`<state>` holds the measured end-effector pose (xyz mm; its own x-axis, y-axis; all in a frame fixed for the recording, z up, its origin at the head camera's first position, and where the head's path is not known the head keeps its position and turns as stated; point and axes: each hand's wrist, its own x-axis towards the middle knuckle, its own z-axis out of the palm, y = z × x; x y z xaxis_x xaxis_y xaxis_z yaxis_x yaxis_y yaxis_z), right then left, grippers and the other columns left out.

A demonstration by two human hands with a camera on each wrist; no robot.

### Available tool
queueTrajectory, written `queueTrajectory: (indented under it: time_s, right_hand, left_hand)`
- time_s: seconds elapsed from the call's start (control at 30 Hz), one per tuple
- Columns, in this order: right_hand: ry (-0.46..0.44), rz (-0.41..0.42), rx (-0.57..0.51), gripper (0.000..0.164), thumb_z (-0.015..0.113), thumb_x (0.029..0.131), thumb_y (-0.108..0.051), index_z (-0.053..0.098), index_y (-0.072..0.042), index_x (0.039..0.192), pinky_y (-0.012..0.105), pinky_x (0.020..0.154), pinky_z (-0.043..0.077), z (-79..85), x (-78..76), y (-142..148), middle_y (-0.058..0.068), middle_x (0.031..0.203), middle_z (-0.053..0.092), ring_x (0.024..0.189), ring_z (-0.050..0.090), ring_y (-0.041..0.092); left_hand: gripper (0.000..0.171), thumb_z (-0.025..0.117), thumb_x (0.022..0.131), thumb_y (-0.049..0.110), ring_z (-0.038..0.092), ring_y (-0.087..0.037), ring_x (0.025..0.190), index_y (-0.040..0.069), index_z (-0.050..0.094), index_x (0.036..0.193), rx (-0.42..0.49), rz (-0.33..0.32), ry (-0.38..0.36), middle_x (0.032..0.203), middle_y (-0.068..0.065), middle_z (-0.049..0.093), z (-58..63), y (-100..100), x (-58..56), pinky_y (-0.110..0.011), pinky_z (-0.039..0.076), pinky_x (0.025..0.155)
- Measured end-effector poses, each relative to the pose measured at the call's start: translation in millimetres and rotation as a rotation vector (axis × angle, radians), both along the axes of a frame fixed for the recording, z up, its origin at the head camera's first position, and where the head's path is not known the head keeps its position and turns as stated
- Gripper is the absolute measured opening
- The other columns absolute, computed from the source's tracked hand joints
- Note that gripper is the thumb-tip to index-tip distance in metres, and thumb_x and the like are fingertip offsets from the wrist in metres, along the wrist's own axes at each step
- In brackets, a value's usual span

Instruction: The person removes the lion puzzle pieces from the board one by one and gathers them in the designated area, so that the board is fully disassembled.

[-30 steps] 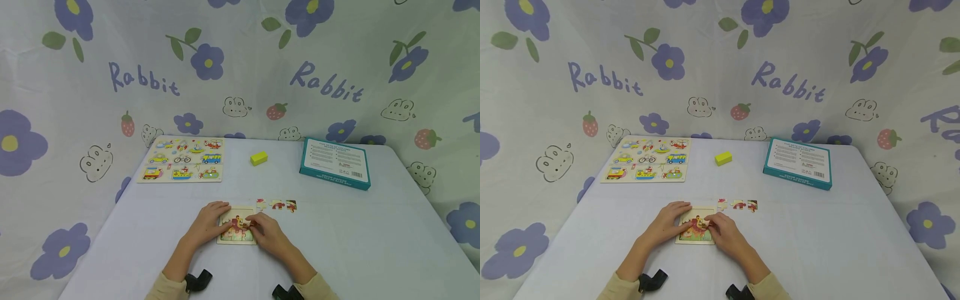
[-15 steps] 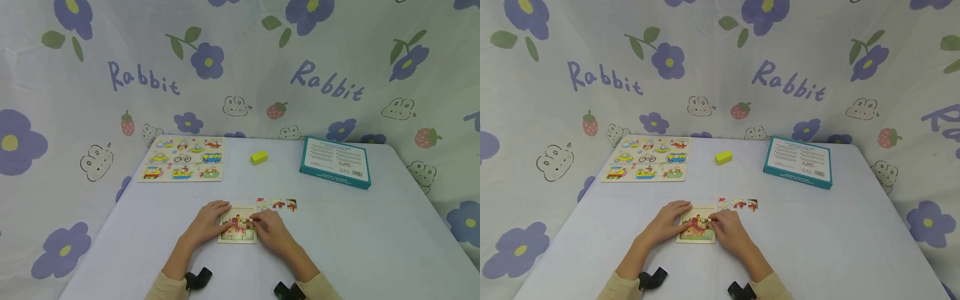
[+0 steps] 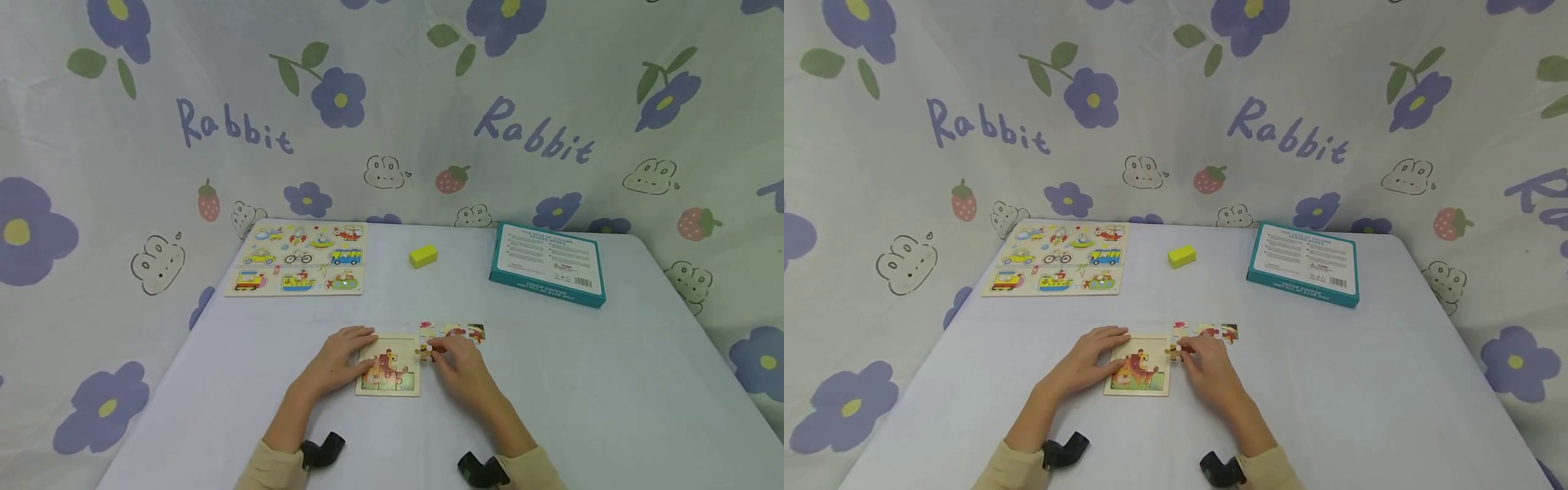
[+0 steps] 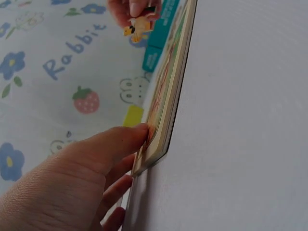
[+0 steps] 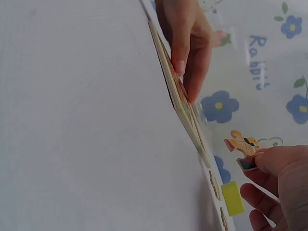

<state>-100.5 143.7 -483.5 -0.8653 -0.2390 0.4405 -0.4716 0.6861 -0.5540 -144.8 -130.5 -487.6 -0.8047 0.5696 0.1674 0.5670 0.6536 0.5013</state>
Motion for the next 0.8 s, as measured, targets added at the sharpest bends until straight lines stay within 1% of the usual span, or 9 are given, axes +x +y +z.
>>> queueTrajectory:
  time_s: [0.13, 0.37, 0.53, 0.67, 0.8]
  right_hand:
    - [-0.010, -0.034, 0.004, 0.023, 0.070, 0.079, -0.005, 0.066, -0.013, 0.101, 0.032, 0.076, 0.048, -1.0, 1.1, 6.9, -0.008, 0.090, 0.063, 0.085, 0.054, 0.006]
    - [-0.031, -0.089, -0.003, 0.022, 0.071, 0.078, -0.005, 0.067, -0.010, 0.100, 0.036, 0.076, 0.045, 0.1, 0.5, 19.8, -0.004, 0.090, 0.065, 0.082, 0.056, 0.010]
    - [-0.052, -0.116, -0.006, 0.023, 0.072, 0.077, -0.004, 0.068, -0.009, 0.099, 0.034, 0.072, 0.046, -1.1, 1.0, 32.1, -0.004, 0.088, 0.063, 0.080, 0.055, 0.010]
    - [-0.113, -0.158, -0.019, 0.022, 0.070, 0.079, -0.004, 0.068, -0.009, 0.100, 0.033, 0.069, 0.047, -0.7, 4.4, 43.0, -0.005, 0.084, 0.060, 0.079, 0.052, 0.009]
    - [-0.161, -0.185, -0.024, 0.021, 0.068, 0.082, -0.006, 0.068, -0.008, 0.103, 0.034, 0.070, 0.047, 1.3, 6.0, 52.8, -0.002, 0.087, 0.060, 0.081, 0.053, 0.011]
  left_hand:
    - [0.046, 0.064, 0.086, 0.032, 0.039, -0.023, 0.126, 0.011, 0.057, 0.126, 0.003, -0.003, -0.013, 0.132, -0.003, 0.050, -1.8, -1.5, -0.6, -0.049, 0.031, 0.100]
    - [0.045, 0.062, 0.087, 0.032, 0.036, -0.021, 0.128, 0.013, 0.056, 0.127, 0.008, 0.004, -0.045, 0.134, -0.001, 0.048, -3.0, -1.8, -1.7, -0.047, 0.029, 0.102]
    - [0.044, 0.063, 0.087, 0.031, 0.037, -0.022, 0.127, 0.013, 0.057, 0.126, 0.014, 0.003, -0.044, 0.134, -0.001, 0.049, -3.0, -1.6, -1.1, -0.048, 0.029, 0.101]
    - [0.043, 0.064, 0.086, 0.030, 0.038, -0.023, 0.127, 0.012, 0.057, 0.125, 0.020, 0.003, -0.036, 0.133, -0.002, 0.049, -1.9, -1.4, -0.1, -0.049, 0.029, 0.101]
    - [0.043, 0.065, 0.085, 0.030, 0.038, -0.023, 0.127, 0.012, 0.058, 0.124, 0.019, 0.001, -0.033, 0.133, -0.002, 0.049, 0.1, -0.9, 0.1, -0.049, 0.029, 0.101]
